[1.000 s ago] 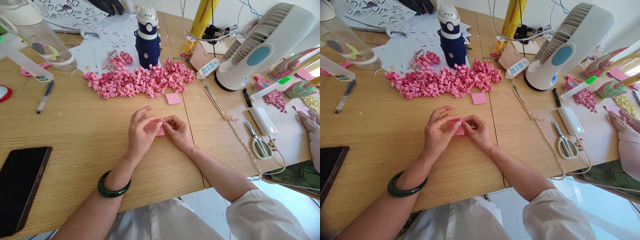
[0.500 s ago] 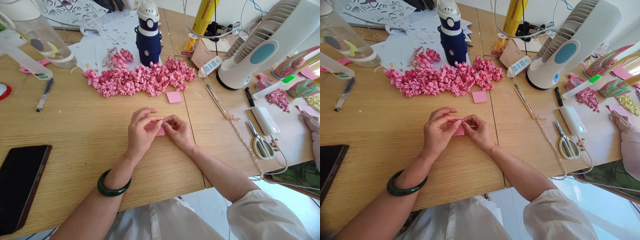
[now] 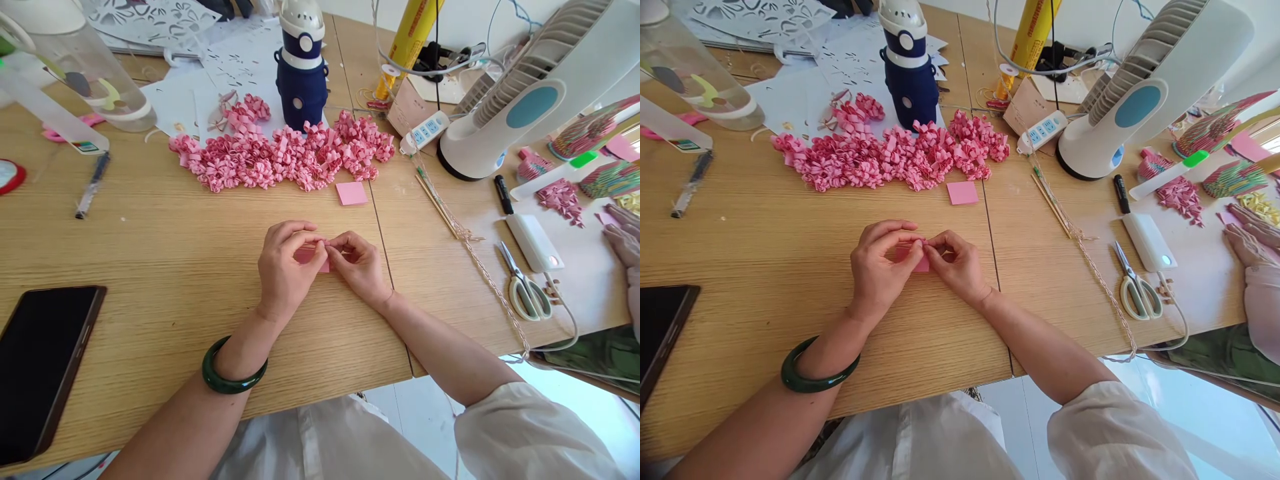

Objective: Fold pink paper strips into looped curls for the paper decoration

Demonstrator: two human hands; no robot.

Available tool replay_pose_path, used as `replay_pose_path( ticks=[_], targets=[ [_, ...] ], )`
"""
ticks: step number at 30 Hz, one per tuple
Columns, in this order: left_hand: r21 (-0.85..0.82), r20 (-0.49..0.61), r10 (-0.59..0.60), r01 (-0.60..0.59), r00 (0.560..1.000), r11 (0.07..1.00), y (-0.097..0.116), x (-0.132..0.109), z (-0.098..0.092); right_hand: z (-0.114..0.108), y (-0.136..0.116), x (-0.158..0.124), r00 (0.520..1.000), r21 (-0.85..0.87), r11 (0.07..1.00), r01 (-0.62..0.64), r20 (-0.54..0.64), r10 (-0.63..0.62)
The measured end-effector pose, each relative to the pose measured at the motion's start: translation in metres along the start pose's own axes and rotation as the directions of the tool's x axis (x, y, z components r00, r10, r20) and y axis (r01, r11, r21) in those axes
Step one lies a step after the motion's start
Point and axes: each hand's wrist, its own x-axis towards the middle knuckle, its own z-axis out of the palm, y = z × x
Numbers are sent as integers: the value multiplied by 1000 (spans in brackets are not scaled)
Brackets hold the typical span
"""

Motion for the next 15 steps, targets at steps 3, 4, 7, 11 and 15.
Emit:
replay_pose_path(
  ticks=[3,4,7,11,15],
  targets=[
    [-24,6,-32,32,999,999,-1,0,1,-1,-1,0,1000,-2,1000,-12,2,12],
    [-32,12,-40,41,999,999,-1,0,1,-1,-1,1,1000,-3,1000,-18,2,18],
    [-56,37,-58,60,998,997,-1,0,1,-1,-1,2,1000,-21,1000,-22,-8,22],
    [-89,69,-67,73,995,993,0,1,0,-2,0,3,1000,-43,999,-13,-12,13],
    [-157,90,-120,132,989,979,1,1,0,-2,1,3,1000,-40,999,-15,-10,14]
  ],
)
